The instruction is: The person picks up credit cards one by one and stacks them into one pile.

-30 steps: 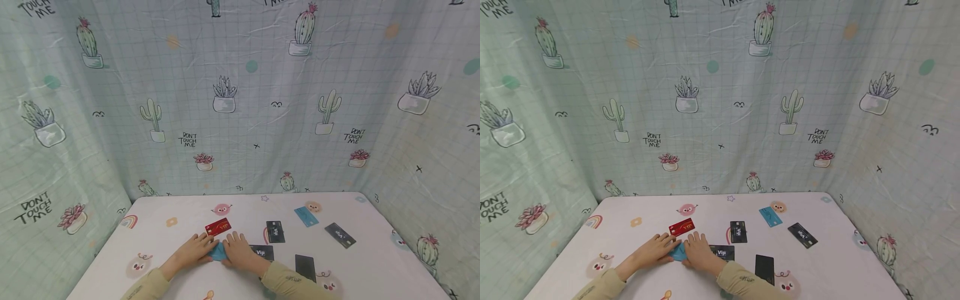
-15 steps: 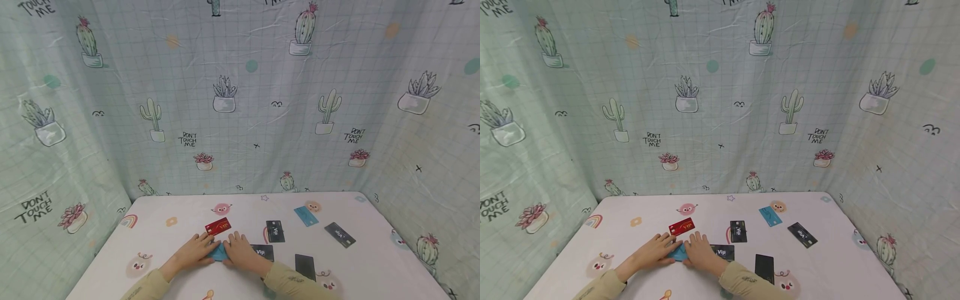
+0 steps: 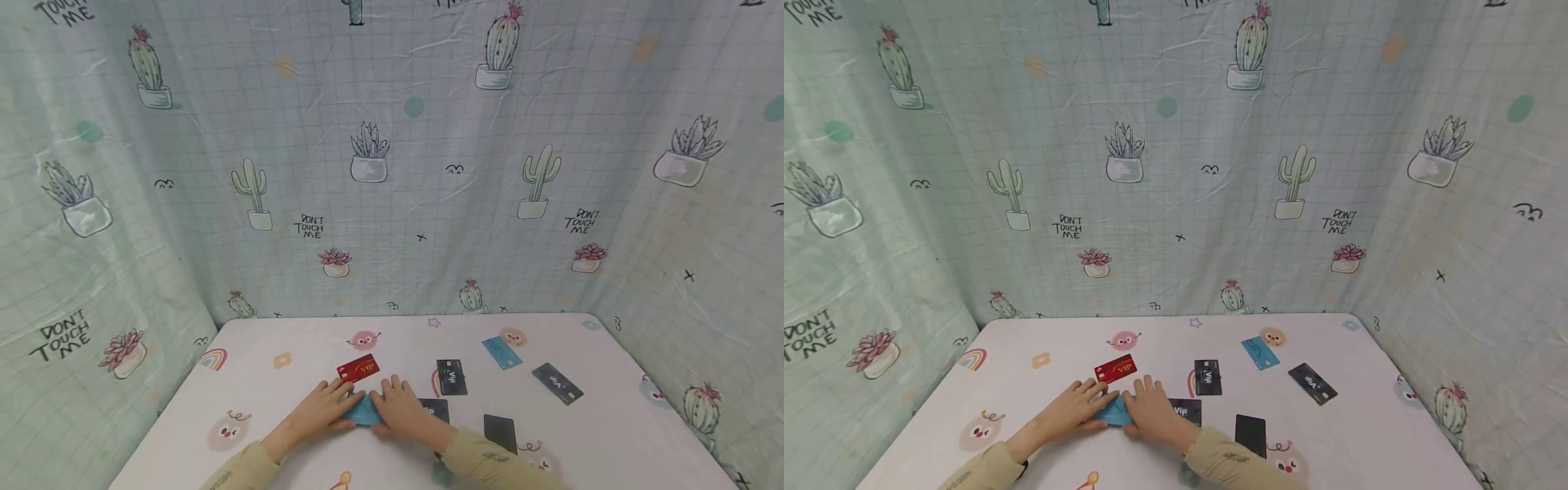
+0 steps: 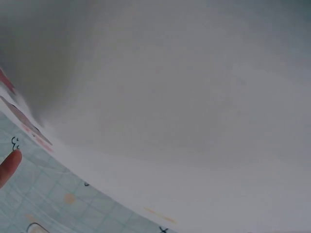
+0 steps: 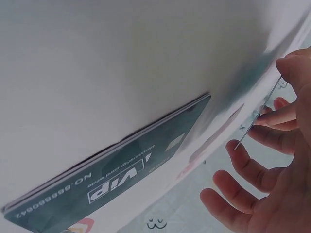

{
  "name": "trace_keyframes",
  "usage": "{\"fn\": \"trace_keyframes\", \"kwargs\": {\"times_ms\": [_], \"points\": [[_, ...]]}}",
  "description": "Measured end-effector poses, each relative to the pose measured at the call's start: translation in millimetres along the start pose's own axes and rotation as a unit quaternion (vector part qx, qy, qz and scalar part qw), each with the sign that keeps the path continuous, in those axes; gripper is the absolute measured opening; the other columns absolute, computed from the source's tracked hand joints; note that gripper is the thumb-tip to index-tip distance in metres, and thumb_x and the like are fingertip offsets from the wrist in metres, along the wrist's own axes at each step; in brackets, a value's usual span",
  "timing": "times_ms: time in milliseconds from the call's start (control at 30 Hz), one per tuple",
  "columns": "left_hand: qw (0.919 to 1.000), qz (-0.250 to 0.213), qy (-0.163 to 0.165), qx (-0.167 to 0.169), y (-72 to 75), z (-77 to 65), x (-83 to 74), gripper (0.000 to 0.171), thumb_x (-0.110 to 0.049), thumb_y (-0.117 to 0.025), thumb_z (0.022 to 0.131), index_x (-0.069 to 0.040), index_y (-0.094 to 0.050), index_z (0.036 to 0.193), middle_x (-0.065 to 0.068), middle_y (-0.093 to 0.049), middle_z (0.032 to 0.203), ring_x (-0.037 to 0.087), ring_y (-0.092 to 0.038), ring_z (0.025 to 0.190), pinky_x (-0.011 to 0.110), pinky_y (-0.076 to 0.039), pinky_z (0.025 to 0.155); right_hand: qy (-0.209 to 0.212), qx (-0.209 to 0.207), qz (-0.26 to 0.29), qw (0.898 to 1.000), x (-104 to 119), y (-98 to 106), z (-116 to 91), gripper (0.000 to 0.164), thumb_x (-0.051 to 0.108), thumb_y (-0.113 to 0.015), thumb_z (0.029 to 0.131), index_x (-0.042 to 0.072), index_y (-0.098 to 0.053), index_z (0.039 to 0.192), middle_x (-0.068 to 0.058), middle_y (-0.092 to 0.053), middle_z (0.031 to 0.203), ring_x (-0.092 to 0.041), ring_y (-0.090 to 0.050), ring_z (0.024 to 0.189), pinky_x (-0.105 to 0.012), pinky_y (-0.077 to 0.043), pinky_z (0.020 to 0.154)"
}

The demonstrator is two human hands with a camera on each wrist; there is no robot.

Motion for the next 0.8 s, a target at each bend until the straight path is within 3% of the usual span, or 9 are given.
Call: {"fn": "trace_keyframes", "kwargs": {"times_ms": [467,800], "points": [[1.0,-0.004,0.005,0.006,2.2,5.4,-5.9,0.057,-0.057,-0.043,0.085,-0.021,-0.045,0.13,0.003,-0.053,0.12,0.024,-0.05,0.111,0.044,-0.046,0.084,0.0,-0.006,-0.006,1.0,-8.6,8.1,-11.1,0.061,0.062,-0.047,0.08,0.024,-0.046,0.128,-0.007,-0.052,0.11,-0.022,-0.048,0.1,-0.037,-0.046,0.085],[0.9986,0.032,-0.027,-0.034,10.9,10.2,-20.4,0.057,-0.054,-0.049,0.083,-0.019,-0.047,0.128,-0.001,-0.054,0.115,0.017,-0.049,0.104,0.038,-0.047,0.081,-0.002,-0.018,0.009,1.0,-16.1,13.4,-25.9,0.06,0.059,-0.053,0.078,0.024,-0.047,0.127,-0.007,-0.051,0.105,-0.019,-0.044,0.091,-0.033,-0.044,0.076]]}}
Point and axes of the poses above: each hand's wrist, its own z-axis towards the middle knuckle, its own y-axis out of the back of the hand, x = y × z, the point moved 9 cm from there along z, towards the middle knuckle
